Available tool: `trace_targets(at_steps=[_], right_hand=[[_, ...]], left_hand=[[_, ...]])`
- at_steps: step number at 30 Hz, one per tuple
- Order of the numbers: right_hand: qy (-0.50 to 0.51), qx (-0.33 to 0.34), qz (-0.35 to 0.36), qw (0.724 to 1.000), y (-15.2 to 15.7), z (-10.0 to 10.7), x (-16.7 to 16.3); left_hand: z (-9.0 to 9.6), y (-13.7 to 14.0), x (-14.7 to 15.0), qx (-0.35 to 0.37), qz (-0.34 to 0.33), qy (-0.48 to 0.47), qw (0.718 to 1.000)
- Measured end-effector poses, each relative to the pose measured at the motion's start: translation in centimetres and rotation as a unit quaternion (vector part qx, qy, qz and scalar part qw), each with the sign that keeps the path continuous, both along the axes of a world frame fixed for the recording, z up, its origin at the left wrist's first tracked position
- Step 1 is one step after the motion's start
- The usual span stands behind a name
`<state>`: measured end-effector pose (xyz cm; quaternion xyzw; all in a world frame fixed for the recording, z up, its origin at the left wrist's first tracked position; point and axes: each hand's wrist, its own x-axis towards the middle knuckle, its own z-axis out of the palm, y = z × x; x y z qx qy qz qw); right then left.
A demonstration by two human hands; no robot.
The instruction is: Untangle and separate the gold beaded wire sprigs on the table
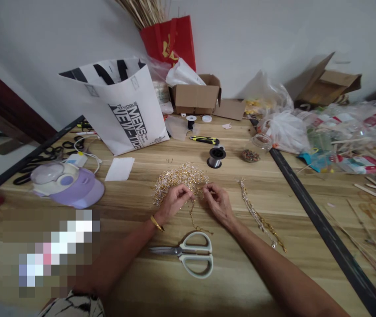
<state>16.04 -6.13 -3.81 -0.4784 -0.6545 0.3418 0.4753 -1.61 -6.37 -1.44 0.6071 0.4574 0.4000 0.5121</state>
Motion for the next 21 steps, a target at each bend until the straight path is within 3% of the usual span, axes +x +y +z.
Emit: trace_targets(at_steps=[11, 17, 21], right_hand=[[-0.132, 0.097, 0.053, 0.985, -0.16, 0.12, 0.06], [-0.109, 0.085, 0.067, 0.988, -0.18, 0.26, 0.16], [-0.033, 0.055, 0.055, 0.996, -0.14, 0.34, 0.29]], left_hand=[[0.70, 0.12, -0.05, -0.016, 0.070, -0.045, 0.996], [0.86, 0.08, -0.07, -0.016, 0.072, -0.046, 0.996], [0.69, 0.14, -0.11, -0.021, 0.067, -0.035, 0.997]])
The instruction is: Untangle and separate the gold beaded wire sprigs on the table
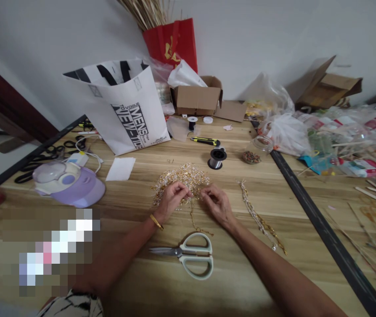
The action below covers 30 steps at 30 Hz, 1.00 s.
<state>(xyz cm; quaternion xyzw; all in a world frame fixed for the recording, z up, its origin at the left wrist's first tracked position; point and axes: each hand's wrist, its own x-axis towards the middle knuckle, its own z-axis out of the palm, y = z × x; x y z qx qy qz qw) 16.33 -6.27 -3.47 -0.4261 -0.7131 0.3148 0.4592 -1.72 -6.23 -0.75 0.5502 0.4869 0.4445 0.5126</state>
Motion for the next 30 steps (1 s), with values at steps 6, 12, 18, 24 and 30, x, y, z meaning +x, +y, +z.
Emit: trace_targets(at_steps=[6, 12, 18, 24, 30], right_hand=[[0.097, -0.066, 0.001, 0.993, -0.1, 0.5, 0.0], [0.183, -0.162, 0.022, 0.969, -0.2, 0.9, 0.0], [0.245, -0.204, 0.054, 0.946, 0.2, 0.9, 0.1], [0.317, -0.246, 0.040, 0.915, 0.8, 0.5, 0.3], [0.382, -0.288, 0.045, 0.877, 1.2, 0.8, 0.7]], left_hand=[[-0.8, 0.1, -0.1, 0.018, -0.031, 0.028, 0.999], [-1.1, -0.2, 0.1, -0.029, -0.122, -0.007, 0.992], [-0.8, -0.4, 0.4, -0.072, -0.169, -0.002, 0.983], [-0.7, -0.4, 0.4, -0.082, -0.164, -0.022, 0.983], [-0.6, -0.3, 0.3, -0.073, -0.133, -0.019, 0.988]])
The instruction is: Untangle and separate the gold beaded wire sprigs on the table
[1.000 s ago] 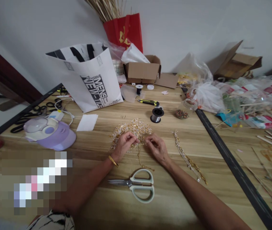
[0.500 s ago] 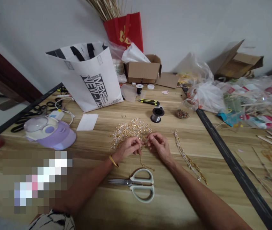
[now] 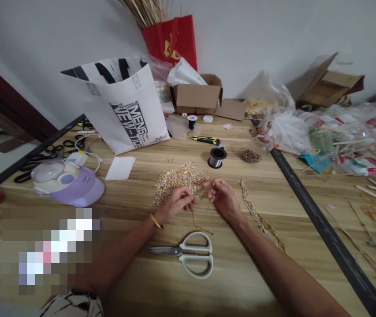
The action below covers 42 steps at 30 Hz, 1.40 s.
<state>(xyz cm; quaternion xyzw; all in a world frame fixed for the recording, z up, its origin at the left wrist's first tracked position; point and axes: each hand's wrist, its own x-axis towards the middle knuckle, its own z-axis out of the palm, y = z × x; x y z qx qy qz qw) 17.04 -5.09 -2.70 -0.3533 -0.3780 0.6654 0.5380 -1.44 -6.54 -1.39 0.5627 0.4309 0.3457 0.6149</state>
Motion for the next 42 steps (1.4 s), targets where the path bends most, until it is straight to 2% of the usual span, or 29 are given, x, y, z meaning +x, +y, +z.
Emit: trace_targets(at_steps=[5, 8, 11, 14, 18, 22, 25, 30, 36, 42], right_hand=[[-0.011, -0.005, -0.003, 1.000, 0.2, -0.1, 0.0], [-0.057, 0.030, -0.021, 0.998, 0.0, -0.6, -0.2], [-0.125, 0.071, -0.005, 0.990, -0.4, -0.9, -0.4], [-0.211, 0.113, 0.022, 0.971, -1.0, -0.7, -0.6], [-0.313, 0.175, 0.060, 0.932, -1.5, -0.4, -0.9], [-0.347, 0.217, 0.078, 0.909, -1.5, -0.4, -0.9], [-0.366, 0.264, 0.052, 0.891, -1.3, -0.5, -0.8], [-0.428, 0.352, 0.013, 0.833, -1.5, -0.7, -0.7], [-0.554, 0.400, -0.016, 0.730, -2.1, -0.9, -0.9], [-0.577, 0.442, -0.047, 0.685, -2.0, -0.6, -0.9]], left_hand=[[0.6, -0.1, 0.1, -0.014, 0.024, -0.020, 0.999], [0.7, -0.1, 0.1, -0.028, 0.046, -0.034, 0.998], [0.7, 0.0, 0.1, -0.030, 0.057, -0.036, 0.997], [0.7, 0.0, 0.0, -0.026, 0.056, -0.035, 0.997], [0.8, -0.1, -0.1, -0.007, 0.048, -0.020, 0.999], [0.6, -0.2, -0.1, 0.016, 0.026, 0.016, 0.999], [0.5, -0.2, -0.1, 0.018, 0.010, 0.024, 0.999], [0.5, -0.3, -0.2, 0.019, 0.007, 0.028, 0.999], [0.4, -0.3, -0.1, 0.032, 0.006, 0.042, 0.999], [0.2, -0.3, 0.0, 0.048, 0.028, 0.038, 0.998]])
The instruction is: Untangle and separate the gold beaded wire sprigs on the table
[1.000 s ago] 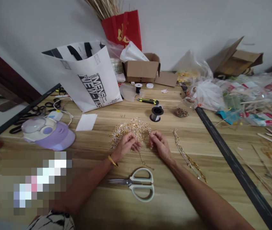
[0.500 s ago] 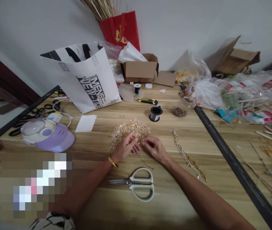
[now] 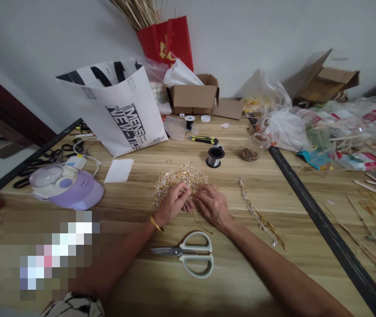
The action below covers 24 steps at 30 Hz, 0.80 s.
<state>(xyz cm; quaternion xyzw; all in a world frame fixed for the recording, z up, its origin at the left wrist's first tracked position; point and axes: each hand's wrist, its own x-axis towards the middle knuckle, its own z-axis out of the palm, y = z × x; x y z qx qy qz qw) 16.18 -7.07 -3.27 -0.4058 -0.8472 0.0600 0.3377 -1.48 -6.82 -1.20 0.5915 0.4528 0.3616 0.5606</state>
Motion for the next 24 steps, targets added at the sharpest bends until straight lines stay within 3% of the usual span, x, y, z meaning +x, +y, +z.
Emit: trace_targets(at_steps=[12, 20, 24], right_hand=[[0.029, 0.014, 0.045, 0.998, -0.09, 0.05, 0.05], [-0.052, 0.039, 0.007, 0.998, -0.16, 0.18, -0.08], [-0.047, 0.031, 0.010, 0.998, -0.22, 0.13, -0.06]], left_hand=[[0.01, 0.34, -0.05, 0.025, -0.002, -0.036, 0.999], [-0.43, 0.49, -0.03, 0.029, 0.005, -0.028, 0.999], [-0.25, 0.45, -0.06, 0.025, 0.012, -0.032, 0.999]])
